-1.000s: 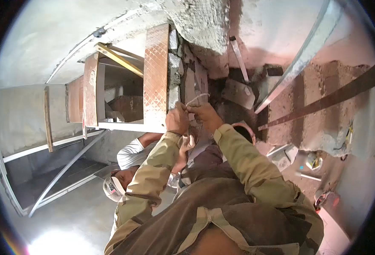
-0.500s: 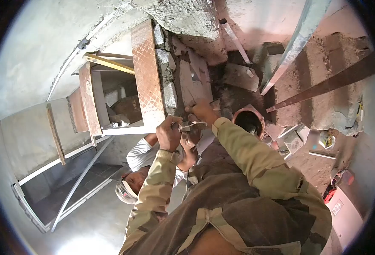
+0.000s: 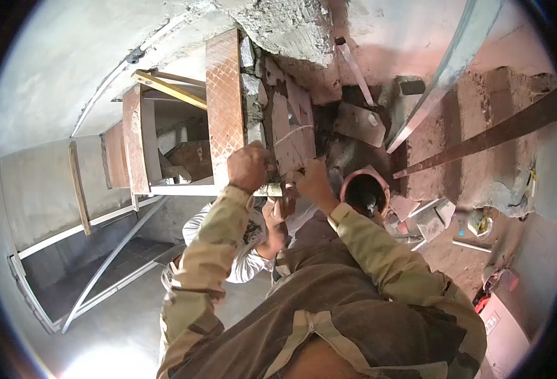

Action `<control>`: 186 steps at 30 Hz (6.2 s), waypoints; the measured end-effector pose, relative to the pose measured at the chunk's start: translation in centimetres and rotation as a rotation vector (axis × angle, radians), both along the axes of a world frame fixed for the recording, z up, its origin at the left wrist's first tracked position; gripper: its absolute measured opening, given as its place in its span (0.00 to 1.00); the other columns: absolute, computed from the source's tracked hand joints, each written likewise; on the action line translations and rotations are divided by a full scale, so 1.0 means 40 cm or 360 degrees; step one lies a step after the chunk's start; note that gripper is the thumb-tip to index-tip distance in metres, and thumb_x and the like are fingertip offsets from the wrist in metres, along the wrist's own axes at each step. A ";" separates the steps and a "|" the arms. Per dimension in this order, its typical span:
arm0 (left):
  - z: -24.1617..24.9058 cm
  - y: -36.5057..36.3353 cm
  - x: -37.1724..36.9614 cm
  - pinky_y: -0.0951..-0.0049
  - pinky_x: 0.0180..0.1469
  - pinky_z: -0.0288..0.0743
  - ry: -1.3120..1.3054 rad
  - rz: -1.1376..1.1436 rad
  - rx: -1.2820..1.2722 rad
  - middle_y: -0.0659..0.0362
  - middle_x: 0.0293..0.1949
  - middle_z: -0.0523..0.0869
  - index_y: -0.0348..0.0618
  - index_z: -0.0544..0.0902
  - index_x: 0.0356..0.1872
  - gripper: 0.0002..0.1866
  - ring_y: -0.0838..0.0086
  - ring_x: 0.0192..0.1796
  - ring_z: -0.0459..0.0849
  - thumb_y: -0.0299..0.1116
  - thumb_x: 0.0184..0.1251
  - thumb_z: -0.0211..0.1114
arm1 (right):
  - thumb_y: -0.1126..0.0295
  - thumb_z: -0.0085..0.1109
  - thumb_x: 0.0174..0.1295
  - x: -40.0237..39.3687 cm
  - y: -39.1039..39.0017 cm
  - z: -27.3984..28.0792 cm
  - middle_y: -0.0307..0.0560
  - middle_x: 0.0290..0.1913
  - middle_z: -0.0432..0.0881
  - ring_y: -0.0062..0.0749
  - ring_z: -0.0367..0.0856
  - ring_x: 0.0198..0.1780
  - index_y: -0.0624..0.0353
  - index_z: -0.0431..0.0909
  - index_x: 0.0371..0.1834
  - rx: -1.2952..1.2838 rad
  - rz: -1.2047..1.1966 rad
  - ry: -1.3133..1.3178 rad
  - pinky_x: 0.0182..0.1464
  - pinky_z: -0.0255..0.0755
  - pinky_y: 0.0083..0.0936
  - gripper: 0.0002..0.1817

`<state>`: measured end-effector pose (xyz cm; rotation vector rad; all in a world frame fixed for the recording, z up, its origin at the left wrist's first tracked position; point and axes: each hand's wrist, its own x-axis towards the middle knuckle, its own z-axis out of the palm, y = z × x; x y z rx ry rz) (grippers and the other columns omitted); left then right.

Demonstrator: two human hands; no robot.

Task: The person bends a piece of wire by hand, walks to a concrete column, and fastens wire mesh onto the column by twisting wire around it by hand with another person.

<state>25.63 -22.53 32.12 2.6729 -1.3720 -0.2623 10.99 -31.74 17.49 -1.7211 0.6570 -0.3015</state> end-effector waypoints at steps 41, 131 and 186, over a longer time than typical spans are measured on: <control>-0.114 0.191 -0.302 0.72 0.35 0.80 0.0540 0.2044 -0.1064 0.53 0.26 0.90 0.31 0.88 0.33 0.19 0.74 0.29 0.87 0.40 0.54 0.82 | 0.66 0.77 0.53 0.134 -0.138 0.150 0.50 0.41 0.88 0.44 0.88 0.44 0.60 0.88 0.43 -0.0278 0.1371 -0.0536 0.49 0.79 0.32 0.16; -0.122 0.185 -0.269 0.79 0.25 0.68 0.1643 0.2325 -0.1426 0.61 0.26 0.84 0.28 0.87 0.33 0.18 0.82 0.24 0.77 0.37 0.62 0.80 | 0.66 0.61 0.61 0.181 -0.133 0.094 0.44 0.40 0.80 0.43 0.84 0.32 0.53 0.82 0.31 -0.0527 0.1552 0.0109 0.34 0.73 0.44 0.05; -0.183 0.191 -0.279 0.76 0.24 0.77 0.1496 0.2423 -0.1626 0.50 0.29 0.86 0.22 0.77 0.42 0.34 0.74 0.25 0.84 0.38 0.47 0.89 | 0.69 0.59 0.55 0.190 -0.171 0.114 0.42 0.29 0.81 0.43 0.85 0.30 0.53 0.79 0.27 -0.1342 0.1764 -0.0792 0.32 0.77 0.39 0.03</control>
